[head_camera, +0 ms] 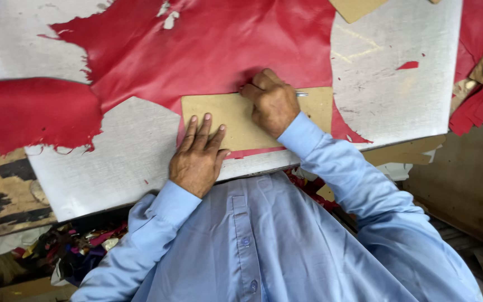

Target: The person places a cardboard template on a large red leather sheet, then uses a utility knife to cut the leather along the template's edges. After cutting, the person removes the template and sets the cut leather piece aside.

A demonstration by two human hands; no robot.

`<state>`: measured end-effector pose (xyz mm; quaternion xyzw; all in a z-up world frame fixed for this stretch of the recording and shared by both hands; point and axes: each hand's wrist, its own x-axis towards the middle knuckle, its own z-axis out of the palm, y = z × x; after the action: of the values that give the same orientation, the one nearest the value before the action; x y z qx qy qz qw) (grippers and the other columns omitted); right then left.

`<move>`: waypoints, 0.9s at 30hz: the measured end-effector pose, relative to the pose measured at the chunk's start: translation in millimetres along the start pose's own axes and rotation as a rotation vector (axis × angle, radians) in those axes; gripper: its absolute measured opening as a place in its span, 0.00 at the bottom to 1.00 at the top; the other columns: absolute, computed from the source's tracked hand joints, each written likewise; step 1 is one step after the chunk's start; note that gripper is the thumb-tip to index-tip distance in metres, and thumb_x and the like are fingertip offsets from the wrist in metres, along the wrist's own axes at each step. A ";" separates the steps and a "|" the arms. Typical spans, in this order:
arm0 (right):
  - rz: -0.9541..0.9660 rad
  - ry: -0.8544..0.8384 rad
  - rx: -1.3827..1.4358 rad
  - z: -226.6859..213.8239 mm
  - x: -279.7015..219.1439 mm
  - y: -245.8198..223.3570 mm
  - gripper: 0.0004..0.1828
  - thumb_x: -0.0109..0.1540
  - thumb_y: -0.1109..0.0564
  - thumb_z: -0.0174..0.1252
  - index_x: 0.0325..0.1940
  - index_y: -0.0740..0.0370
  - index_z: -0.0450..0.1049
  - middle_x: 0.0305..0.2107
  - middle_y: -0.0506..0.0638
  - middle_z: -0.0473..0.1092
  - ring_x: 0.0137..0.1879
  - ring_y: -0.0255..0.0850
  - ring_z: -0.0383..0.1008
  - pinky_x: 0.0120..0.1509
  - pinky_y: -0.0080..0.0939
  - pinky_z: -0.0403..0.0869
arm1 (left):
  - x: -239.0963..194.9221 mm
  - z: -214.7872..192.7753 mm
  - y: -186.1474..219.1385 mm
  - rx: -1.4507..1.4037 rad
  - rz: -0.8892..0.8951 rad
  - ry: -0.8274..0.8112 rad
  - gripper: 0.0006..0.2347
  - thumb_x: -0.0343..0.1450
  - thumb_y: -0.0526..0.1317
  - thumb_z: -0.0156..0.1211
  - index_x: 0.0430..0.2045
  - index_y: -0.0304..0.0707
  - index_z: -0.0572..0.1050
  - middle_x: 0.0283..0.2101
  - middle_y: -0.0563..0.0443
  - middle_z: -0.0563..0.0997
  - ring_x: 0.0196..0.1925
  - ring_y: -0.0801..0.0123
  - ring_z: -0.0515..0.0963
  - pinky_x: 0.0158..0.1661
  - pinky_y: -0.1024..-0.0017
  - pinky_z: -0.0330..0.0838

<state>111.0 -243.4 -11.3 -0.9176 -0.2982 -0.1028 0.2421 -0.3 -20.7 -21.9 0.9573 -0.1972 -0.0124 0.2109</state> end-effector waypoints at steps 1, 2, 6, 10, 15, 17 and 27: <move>0.005 0.008 -0.023 -11.1 -12.5 15.6 0.17 0.48 0.71 0.62 0.39 0.61 0.82 0.35 0.51 0.73 0.45 0.49 0.75 0.43 0.47 0.77 | 1.8 -0.7 1.1 0.019 -0.005 -0.006 0.21 0.73 0.49 0.60 0.58 0.39 0.77 0.69 0.33 0.68 0.74 0.42 0.62 0.69 0.58 0.60; 0.010 0.015 -0.046 -23.6 -25.9 31.7 0.16 0.50 0.71 0.63 0.39 0.61 0.82 0.34 0.51 0.73 0.44 0.48 0.75 0.42 0.47 0.77 | 4.1 -1.2 2.3 0.029 0.001 -0.005 0.21 0.73 0.49 0.60 0.58 0.39 0.77 0.69 0.33 0.69 0.74 0.42 0.62 0.69 0.58 0.60; 0.051 0.010 -0.117 -75.8 -72.8 92.7 0.10 0.54 0.70 0.66 0.37 0.61 0.81 0.32 0.51 0.72 0.42 0.47 0.74 0.41 0.46 0.76 | 9.0 -8.3 8.6 0.044 -0.021 -0.046 0.21 0.73 0.50 0.60 0.58 0.40 0.77 0.68 0.33 0.69 0.73 0.40 0.63 0.68 0.59 0.62; 0.084 -0.016 -0.262 -124.0 -105.2 130.7 0.10 0.58 0.71 0.68 0.41 0.61 0.82 0.31 0.51 0.71 0.41 0.47 0.72 0.39 0.47 0.74 | 23.4 -24.0 16.2 0.114 0.005 -0.089 0.22 0.68 0.50 0.63 0.54 0.38 0.79 0.64 0.32 0.73 0.67 0.39 0.68 0.63 0.58 0.66; 0.672 0.054 0.020 -113.3 -133.3 91.0 0.10 0.60 0.67 0.65 0.45 0.63 0.79 0.27 0.51 0.72 0.33 0.42 0.74 0.35 0.40 0.73 | 79.3 -27.5 52.6 0.025 -0.035 -0.282 0.17 0.69 0.47 0.67 0.46 0.37 0.79 0.46 0.42 0.81 0.52 0.50 0.77 0.53 0.56 0.73; 0.822 0.155 0.197 -88.5 -131.0 68.0 0.11 0.61 0.66 0.65 0.48 0.66 0.78 0.24 0.52 0.72 0.28 0.39 0.73 0.32 0.36 0.72 | 112.5 -12.6 79.4 -0.118 0.181 -0.245 0.23 0.65 0.46 0.68 0.54 0.39 0.76 0.43 0.44 0.80 0.51 0.52 0.77 0.55 0.56 0.71; 0.697 0.250 0.092 -63.5 -113.6 64.8 0.18 0.58 0.67 0.65 0.53 0.66 0.81 0.30 0.61 0.76 0.29 0.46 0.75 0.35 0.43 0.75 | 180.5 29.8 126.6 0.215 0.232 -0.671 0.41 0.63 0.37 0.71 0.72 0.51 0.54 0.61 0.39 0.69 0.59 0.39 0.70 0.49 0.54 0.78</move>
<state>55.8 -377.7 -19.3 -0.9326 0.0596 -0.1118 0.3379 115.8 -207.2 13.4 0.8878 -0.3629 -0.2810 0.0327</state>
